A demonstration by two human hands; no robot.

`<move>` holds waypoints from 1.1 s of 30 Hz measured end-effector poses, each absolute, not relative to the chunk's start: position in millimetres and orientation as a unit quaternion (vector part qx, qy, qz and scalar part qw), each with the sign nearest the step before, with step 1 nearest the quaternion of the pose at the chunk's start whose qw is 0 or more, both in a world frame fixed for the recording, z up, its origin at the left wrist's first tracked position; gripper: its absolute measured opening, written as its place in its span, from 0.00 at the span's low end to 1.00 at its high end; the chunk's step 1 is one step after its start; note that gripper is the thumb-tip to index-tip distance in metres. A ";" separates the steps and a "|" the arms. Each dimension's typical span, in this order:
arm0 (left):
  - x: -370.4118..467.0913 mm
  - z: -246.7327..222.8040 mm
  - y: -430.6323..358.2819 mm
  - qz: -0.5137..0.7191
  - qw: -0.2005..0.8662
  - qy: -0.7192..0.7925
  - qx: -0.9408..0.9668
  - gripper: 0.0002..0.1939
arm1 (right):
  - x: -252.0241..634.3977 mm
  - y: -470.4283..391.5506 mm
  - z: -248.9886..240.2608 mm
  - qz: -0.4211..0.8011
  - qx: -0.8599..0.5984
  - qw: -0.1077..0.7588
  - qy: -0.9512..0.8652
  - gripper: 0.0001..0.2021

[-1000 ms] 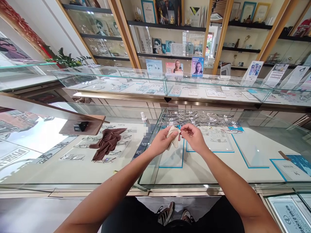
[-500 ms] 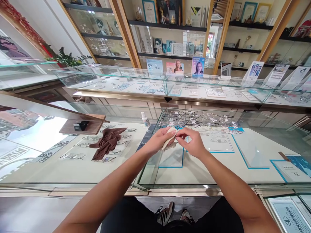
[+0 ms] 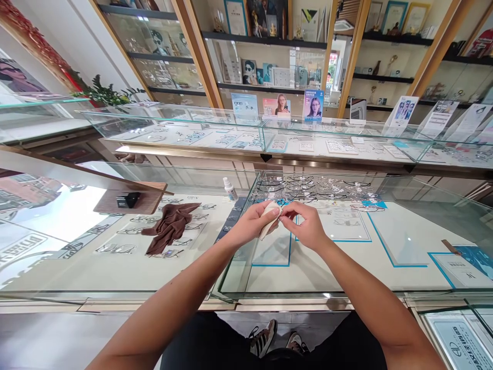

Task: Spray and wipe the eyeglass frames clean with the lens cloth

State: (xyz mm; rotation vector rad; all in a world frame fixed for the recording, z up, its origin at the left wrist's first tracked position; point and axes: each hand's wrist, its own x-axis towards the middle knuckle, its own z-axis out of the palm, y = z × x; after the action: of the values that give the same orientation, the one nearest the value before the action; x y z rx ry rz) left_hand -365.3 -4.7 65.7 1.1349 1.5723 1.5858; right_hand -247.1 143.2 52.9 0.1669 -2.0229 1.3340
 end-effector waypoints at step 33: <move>-356.7 54.1 0.8 0.622 0.311 0.589 0.412 0.29 | -258.6 138.7 52.5 0.783 -0.113 0.236 -0.564 0.19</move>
State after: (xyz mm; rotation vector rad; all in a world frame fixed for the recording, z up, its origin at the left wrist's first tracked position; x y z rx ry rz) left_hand -356.7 0.8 54.1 1.0887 1.5547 1.6425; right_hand -258.6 138.7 52.5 -0.3096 -1.5481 2.1483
